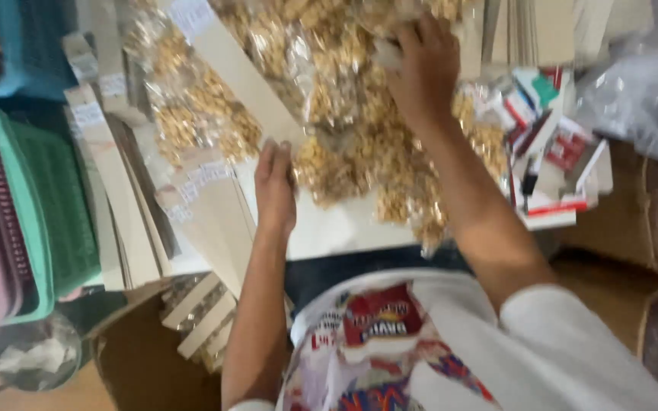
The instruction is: Stapling small plastic bags filled with nuts onto cardboard strips for retail display.
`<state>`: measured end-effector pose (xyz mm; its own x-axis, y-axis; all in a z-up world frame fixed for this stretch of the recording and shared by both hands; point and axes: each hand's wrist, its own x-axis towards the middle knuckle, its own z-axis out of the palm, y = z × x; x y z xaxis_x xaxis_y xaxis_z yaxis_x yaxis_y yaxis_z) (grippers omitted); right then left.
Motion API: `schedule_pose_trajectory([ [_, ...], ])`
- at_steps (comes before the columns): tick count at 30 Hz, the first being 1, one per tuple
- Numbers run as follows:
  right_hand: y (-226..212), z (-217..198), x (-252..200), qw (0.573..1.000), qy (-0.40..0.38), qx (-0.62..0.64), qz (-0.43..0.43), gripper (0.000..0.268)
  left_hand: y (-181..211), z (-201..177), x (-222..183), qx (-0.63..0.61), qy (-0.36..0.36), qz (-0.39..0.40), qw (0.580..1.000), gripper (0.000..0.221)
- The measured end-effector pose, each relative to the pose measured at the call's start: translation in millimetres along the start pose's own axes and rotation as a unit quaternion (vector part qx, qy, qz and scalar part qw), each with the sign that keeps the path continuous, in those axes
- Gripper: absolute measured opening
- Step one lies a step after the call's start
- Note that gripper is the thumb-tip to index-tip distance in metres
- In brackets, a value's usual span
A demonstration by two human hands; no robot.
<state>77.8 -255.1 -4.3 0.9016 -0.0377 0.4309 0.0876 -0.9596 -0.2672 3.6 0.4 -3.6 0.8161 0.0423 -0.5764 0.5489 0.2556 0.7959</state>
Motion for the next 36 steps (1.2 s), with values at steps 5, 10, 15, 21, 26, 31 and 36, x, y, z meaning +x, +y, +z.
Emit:
schedule_pose_trajectory([
  [5, -44.8, -77.2, 9.3, 0.805, -0.269, 0.529, -0.012, 0.018, -1.2, -2.2, 2.5, -0.050, 0.029, -0.064, 0.996, 0.075],
  [10, -65.9, -27.6, -1.5, 0.885, -0.353, 0.305, -0.012, 0.029, 15.9, 5.2, -13.7, -0.087, -0.026, -0.054, 0.994, 0.077],
  [15, -78.3, -12.5, -5.3, 0.897, -0.310, 0.314, -0.004, 0.029, 18.6, 6.7, -24.2, 0.070, -0.075, 0.060, 0.993, 0.055],
  [21, -116.6, -31.9, -0.8, 0.852, -0.121, 0.492, 0.131, 0.027, -3.2, 5.6, -14.0, 0.144, -0.039, 0.212, 0.966, 0.037],
  [26, -110.3, -41.2, -4.5, 0.858, -0.246, 0.424, 0.156, 0.022, -0.2, -0.4, -17.4, 0.102, -0.030, 0.160, 0.981, 0.037],
  [31, -74.8, -36.7, -33.3, 0.849, -0.305, 0.419, 0.101, 0.033, -7.3, -13.0, -8.0, -0.121, -0.100, 0.070, 0.985, 0.036],
  [36, -89.5, -35.7, -33.3, 0.883, -0.349, 0.297, 0.102, 0.047, -33.8, -21.5, 5.5, -0.114, -0.118, 0.077, 0.983, 0.031],
])
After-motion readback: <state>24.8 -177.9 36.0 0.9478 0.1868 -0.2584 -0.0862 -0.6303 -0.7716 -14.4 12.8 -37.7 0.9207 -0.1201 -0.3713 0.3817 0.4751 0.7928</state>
